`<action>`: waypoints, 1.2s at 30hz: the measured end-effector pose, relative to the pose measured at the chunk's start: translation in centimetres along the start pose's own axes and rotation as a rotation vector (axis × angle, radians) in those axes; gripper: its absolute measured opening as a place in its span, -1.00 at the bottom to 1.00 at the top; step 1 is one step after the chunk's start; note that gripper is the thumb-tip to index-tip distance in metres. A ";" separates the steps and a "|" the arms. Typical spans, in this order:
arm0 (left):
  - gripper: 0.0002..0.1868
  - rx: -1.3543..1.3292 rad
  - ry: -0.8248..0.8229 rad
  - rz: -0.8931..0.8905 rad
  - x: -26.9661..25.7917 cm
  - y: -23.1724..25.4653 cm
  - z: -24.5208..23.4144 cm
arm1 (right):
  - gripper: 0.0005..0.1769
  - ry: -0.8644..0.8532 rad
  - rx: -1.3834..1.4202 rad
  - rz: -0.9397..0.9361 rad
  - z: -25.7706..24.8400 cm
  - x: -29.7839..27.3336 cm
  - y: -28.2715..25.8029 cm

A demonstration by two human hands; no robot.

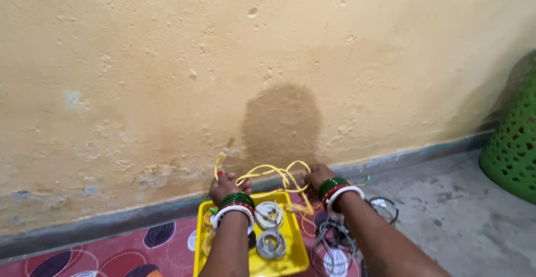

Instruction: The person coils various yellow and white cables by hand and places them into a yellow tray.

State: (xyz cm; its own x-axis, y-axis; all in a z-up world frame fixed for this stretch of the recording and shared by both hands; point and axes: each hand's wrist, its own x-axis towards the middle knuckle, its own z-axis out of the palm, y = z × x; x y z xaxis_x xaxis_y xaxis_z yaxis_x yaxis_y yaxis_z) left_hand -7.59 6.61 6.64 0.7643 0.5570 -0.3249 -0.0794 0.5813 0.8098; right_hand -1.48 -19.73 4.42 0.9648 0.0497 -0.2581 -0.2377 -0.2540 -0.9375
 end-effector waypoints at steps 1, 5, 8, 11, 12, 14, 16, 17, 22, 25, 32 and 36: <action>-0.72 0.013 0.023 0.033 0.3 -0.1 0.3 | -0.78 -0.002 -0.008 -0.006 0.2 0.3 -0.3; -0.64 -0.139 -0.035 0.003 3.1 -0.7 1.0 | -0.67 0.049 0.023 -0.003 0.9 2.4 0.6; -0.63 -0.207 0.001 0.045 7.4 -2.2 -0.5 | -0.64 0.102 0.277 0.140 1.5 4.9 3.9; -0.62 -0.298 0.053 0.088 11.2 -5.0 -1.9 | -0.59 0.175 0.600 0.216 0.5 7.0 6.3; -0.61 -0.287 0.065 0.078 11.7 -6.3 -2.2 | -0.56 0.233 0.721 0.219 0.4 6.9 6.7; -0.68 -0.248 0.124 0.043 12.1 -8.3 -2.7 | -0.60 0.266 0.824 0.167 0.1 6.9 6.4; -0.75 -0.211 0.179 0.006 12.7 -9.2 -3.3 | -0.64 0.301 0.927 0.110 0.2 6.1 4.8; -0.76 -0.138 0.227 -0.032 13.1 -9.4 -3.4 | -0.65 0.300 0.822 0.051 0.1 5.0 4.0; -0.59 0.698 0.234 0.029 13.8 -9.2 -3.0 | -0.64 0.201 0.536 -0.114 -0.5 0.3 -1.4; -0.72 0.908 -0.073 0.201 12.0 -8.3 -2.3 | -0.63 0.098 0.455 -0.138 -0.1 -0.7 -3.2; -0.72 0.951 -0.470 0.321 6.2 -9.6 1.8 | -0.62 0.080 0.453 -0.066 2.7 -1.2 -4.1; -0.68 0.925 -0.753 0.282 4.7 -9.0 2.0 | -0.61 0.006 0.539 -0.110 2.0 -0.2 -3.8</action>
State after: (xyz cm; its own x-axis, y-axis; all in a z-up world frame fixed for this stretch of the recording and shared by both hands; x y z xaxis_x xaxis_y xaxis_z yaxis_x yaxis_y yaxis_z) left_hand -2.00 2.82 -1.19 0.9973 -0.0648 0.0332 -0.0520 -0.3154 0.9475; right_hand -0.99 -16.85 7.55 0.9874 0.0420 -0.1523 -0.1580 0.2828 -0.9461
